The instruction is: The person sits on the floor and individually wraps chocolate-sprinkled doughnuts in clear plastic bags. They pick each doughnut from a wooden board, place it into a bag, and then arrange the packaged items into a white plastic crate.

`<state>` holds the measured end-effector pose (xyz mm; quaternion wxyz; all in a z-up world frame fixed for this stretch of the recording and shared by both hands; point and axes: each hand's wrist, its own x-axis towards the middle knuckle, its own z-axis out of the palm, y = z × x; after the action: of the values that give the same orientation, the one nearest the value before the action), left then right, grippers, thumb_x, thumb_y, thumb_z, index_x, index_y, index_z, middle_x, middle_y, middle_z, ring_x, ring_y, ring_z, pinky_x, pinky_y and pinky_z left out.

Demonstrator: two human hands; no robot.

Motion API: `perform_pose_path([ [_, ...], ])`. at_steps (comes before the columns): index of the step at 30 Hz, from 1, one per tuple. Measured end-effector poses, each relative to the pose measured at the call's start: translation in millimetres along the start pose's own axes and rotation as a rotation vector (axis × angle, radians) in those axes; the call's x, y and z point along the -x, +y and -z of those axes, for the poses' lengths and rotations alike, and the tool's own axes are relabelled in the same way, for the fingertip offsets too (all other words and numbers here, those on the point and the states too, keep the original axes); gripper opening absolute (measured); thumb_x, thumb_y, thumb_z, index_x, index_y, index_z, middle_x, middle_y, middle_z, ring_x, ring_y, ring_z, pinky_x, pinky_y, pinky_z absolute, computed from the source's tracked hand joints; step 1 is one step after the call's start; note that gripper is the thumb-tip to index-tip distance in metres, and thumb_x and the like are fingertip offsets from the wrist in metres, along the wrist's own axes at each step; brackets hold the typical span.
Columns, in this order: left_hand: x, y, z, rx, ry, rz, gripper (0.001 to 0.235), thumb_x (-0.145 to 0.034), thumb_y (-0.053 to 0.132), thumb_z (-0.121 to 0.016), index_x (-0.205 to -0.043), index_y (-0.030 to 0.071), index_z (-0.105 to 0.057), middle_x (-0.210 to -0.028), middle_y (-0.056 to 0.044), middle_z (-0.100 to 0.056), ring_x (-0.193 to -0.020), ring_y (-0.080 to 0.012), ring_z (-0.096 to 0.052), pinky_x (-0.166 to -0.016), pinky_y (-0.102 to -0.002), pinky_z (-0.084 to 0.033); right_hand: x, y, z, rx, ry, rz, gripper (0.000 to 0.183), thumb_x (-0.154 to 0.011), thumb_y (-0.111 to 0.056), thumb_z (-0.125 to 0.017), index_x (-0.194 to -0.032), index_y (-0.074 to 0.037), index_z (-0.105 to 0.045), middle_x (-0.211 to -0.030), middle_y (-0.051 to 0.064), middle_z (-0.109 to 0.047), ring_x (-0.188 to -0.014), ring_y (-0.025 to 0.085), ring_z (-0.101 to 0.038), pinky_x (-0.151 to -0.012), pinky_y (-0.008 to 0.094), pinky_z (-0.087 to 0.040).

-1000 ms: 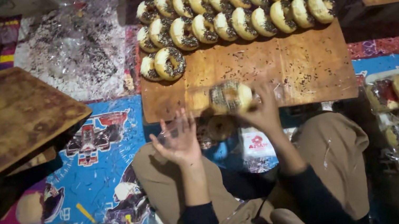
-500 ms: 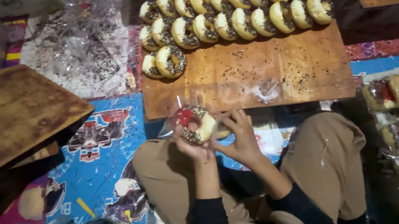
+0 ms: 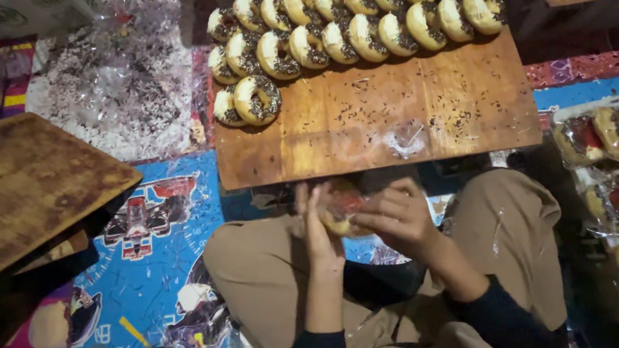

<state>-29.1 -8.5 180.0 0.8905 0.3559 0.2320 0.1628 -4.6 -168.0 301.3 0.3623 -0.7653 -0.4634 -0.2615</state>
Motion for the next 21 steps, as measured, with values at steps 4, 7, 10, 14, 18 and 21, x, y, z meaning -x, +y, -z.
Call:
perform_pose_path([
  [4,37,28,-5,-0.350,-0.634,-0.309,0.042,-0.110,0.032,-0.049,-0.129,-0.001,-0.068,-0.139,-0.014,-0.068,-0.131,-0.0240,-0.064,-0.113,-0.034,-0.049,-9,-3,16,-0.351,-0.200,-0.472,0.015,-0.086,-0.008,-0.081,-0.100,-0.009,-0.076,-0.088,0.004,-0.072,-0.079,0.020,-0.071,-0.070,0.032,-0.056],
  [7,66,47,-13,-0.807,-0.656,-0.192,0.024,-0.095,0.014,-0.065,-0.111,-0.004,-0.067,-0.086,-0.014,-0.075,-0.080,-0.0188,-0.069,-0.070,-0.034,-0.055,-22,-10,31,-0.488,-0.262,-0.856,0.022,-0.086,-0.013,-0.080,-0.106,-0.008,-0.073,-0.079,0.003,-0.074,-0.067,0.021,-0.072,-0.060,0.032,-0.056],
  [10,70,58,-27,-0.996,-0.564,-0.202,0.023,-0.102,0.010,-0.058,-0.087,-0.007,-0.060,-0.065,-0.018,-0.060,-0.062,-0.0288,-0.061,-0.055,-0.040,-0.048,-44,-14,49,-0.261,-0.139,-0.213,0.026,-0.080,-0.010,-0.081,-0.103,-0.004,-0.070,-0.101,0.010,-0.067,-0.091,0.024,-0.067,-0.074,0.034,-0.056],
  [14,73,70,-35,-1.099,-0.667,-0.383,0.020,-0.097,0.008,-0.058,-0.083,-0.006,-0.054,-0.070,-0.027,-0.059,-0.067,-0.0414,-0.064,-0.057,-0.046,-0.047,-70,-17,78,-0.177,-0.292,0.064,0.035,-0.072,-0.013,-0.082,-0.106,-0.006,-0.075,-0.097,0.005,-0.067,-0.090,0.024,-0.064,-0.075,0.036,-0.054],
  [18,77,83,-36,-1.200,-0.773,-0.488,0.016,-0.094,0.010,-0.057,-0.087,-0.004,-0.057,-0.078,-0.027,-0.063,-0.075,-0.0472,-0.063,-0.063,-0.051,-0.048,-72,-15,74,-0.151,-0.393,0.172,0.027,-0.069,-0.011,-0.081,-0.094,-0.004,-0.071,-0.092,0.006,-0.063,-0.088,0.026,-0.061,-0.075,0.037,-0.052],
  [21,82,94,-34,-1.340,-0.727,-0.387,0.022,-0.099,0.016,-0.056,-0.096,-0.004,-0.065,-0.084,-0.026,-0.068,-0.081,-0.0456,-0.067,-0.067,-0.050,-0.050,-43,4,57,-0.090,-0.350,0.180,0.027,-0.066,-0.014,-0.077,-0.088,-0.001,-0.067,-0.087,0.009,-0.059,-0.085,0.030,-0.060,-0.075,0.039,-0.052],
])
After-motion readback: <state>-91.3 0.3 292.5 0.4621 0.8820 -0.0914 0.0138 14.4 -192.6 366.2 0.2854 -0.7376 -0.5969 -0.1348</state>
